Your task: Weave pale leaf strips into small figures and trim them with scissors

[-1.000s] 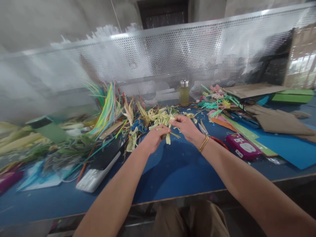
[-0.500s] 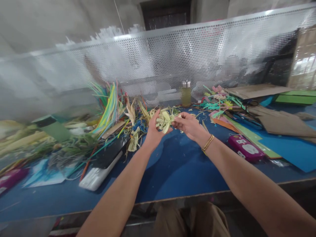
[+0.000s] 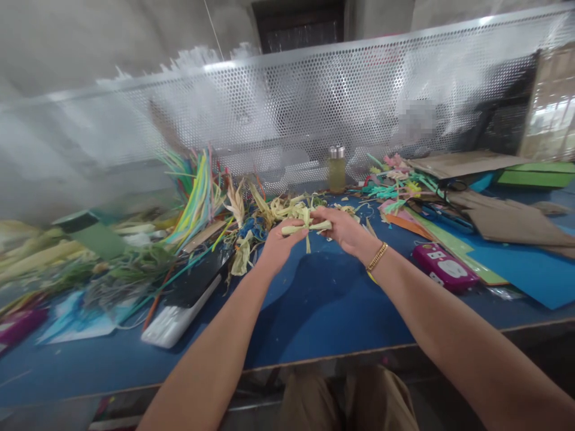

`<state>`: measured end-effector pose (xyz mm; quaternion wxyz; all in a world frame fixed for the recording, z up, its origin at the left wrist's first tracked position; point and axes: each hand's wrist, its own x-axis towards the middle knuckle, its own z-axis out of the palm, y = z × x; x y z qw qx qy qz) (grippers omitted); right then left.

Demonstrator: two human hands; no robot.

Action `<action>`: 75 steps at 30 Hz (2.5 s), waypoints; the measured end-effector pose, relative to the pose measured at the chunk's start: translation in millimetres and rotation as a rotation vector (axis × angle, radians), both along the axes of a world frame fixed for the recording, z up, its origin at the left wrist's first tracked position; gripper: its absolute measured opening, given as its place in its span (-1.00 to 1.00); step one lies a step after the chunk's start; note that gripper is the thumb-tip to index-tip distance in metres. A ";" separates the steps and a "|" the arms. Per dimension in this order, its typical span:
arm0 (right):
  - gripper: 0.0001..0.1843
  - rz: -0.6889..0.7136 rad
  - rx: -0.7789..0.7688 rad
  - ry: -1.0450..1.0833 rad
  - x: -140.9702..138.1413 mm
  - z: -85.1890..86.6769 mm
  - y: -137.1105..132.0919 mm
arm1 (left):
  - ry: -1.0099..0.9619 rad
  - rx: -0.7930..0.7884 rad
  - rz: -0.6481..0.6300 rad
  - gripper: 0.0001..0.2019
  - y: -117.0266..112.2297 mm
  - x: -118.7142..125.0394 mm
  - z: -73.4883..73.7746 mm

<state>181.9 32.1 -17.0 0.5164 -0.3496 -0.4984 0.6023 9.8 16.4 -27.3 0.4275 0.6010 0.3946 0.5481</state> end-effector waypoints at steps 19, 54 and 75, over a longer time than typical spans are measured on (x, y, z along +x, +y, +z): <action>-0.75 -0.009 0.194 -0.203 -6.4 -6.2 -0.7 | 0.022 -0.167 -0.138 -0.81 1.6 2.3 -5.7; -0.74 0.065 0.287 -0.279 4.4 0.1 0.1 | -0.133 -0.391 -0.224 -0.77 -4.0 -1.1 -1.7; -0.67 0.341 0.153 -0.259 9.5 5.3 -7.4 | 0.090 -0.313 -0.389 -0.81 -11.7 -7.0 9.5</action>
